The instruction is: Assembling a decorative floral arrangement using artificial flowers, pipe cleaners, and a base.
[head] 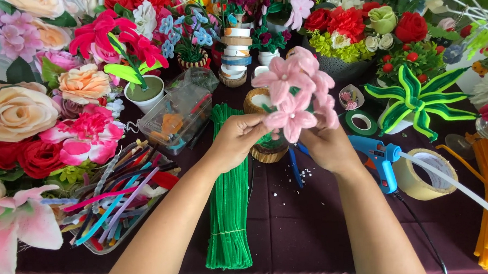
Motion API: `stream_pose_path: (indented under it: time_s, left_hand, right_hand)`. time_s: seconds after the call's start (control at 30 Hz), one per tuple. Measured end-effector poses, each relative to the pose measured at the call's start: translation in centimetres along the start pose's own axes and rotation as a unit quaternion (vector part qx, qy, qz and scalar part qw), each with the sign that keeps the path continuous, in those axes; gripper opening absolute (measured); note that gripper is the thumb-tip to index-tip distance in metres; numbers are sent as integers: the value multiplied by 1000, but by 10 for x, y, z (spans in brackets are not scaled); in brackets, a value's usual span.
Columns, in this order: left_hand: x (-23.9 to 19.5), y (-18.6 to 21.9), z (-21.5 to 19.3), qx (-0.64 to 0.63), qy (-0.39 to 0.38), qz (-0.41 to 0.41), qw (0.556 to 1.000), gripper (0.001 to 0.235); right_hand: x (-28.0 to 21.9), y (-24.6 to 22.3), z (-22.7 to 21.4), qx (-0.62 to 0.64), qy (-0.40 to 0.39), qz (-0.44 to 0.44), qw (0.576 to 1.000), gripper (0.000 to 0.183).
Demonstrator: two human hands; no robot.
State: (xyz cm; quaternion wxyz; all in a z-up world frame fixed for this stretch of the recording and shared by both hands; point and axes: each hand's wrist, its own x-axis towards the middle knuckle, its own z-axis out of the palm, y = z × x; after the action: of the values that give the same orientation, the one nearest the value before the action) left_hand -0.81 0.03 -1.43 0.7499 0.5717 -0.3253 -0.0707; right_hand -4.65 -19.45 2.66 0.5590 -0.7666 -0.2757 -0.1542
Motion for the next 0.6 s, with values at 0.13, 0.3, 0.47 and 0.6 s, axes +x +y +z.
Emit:
stream_pose_path:
  time_s: [0.13,0.3,0.47,0.6]
  left_hand:
    - [-2,-10,1,-19,-8,-27,999,22]
    - [2,-29,5,-75,30,-53,995,22]
    - [-2,5,21,-73,72,-34,994,41]
    - [0,-14,21,-49,74,-26,996,32]
  right_hand:
    - [3,-20,4,-34,-12,10,999,24]
    - [4,-19,9,14,-15,13,1000,22]
    - [2,-11,9,50,-14,16,999,20]
    - [3,-20,9,72,-20,31,997,21]
